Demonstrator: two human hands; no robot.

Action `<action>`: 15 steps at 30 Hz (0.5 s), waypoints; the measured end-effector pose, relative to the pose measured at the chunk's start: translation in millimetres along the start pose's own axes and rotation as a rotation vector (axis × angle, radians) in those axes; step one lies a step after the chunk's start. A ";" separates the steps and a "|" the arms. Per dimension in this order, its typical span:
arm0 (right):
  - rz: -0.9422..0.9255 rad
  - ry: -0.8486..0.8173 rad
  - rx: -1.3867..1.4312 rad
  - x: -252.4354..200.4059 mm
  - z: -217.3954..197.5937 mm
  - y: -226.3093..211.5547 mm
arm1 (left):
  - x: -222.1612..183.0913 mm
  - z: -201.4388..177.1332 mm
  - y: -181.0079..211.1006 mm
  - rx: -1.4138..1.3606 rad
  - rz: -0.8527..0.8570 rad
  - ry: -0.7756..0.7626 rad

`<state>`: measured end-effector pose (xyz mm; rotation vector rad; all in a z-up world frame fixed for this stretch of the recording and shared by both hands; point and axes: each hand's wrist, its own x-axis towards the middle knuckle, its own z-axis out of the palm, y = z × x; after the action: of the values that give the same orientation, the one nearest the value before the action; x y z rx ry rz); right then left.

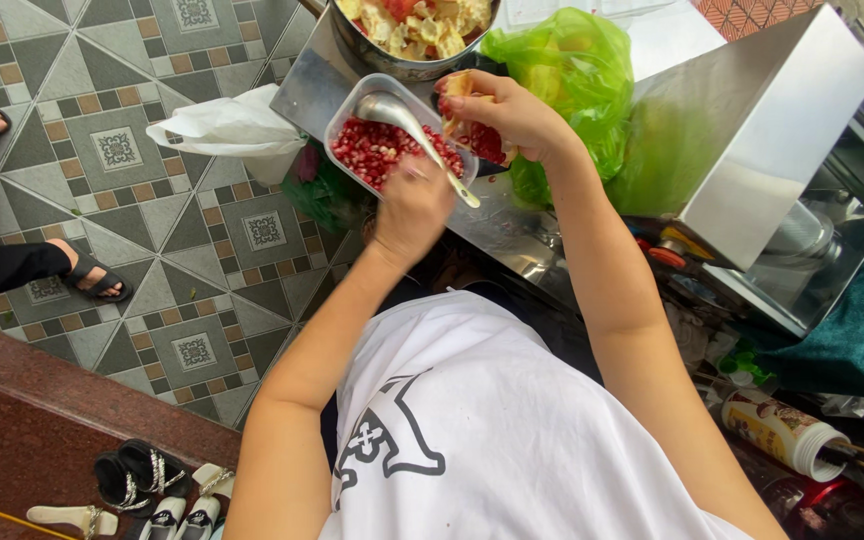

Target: The person peels pomegranates by hand and uses a spoon to tap the fruit, extracting the seeds into a clear plastic container.

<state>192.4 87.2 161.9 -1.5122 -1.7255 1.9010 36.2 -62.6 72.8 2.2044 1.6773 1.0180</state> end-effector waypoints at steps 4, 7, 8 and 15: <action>-0.145 -0.045 0.332 -29.0 -22.7 -4.4 | -31.0 81.9 89.9 -0.046 0.130 -0.260; -0.105 0.059 0.466 -48.4 -17.3 -0.2 | -20.1 151.4 112.8 0.316 -0.018 -0.157; -0.117 0.062 0.508 -49.6 -17.4 3.5 | -15.7 171.6 111.8 0.378 -0.051 -0.216; -0.084 0.062 0.720 -48.3 -10.9 46.5 | -12.3 235.5 87.8 0.427 -0.040 -0.085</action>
<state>245.8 46.2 152.5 -1.1694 -0.8868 2.0703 248.5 -45.5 -61.4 2.4065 2.0409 0.5848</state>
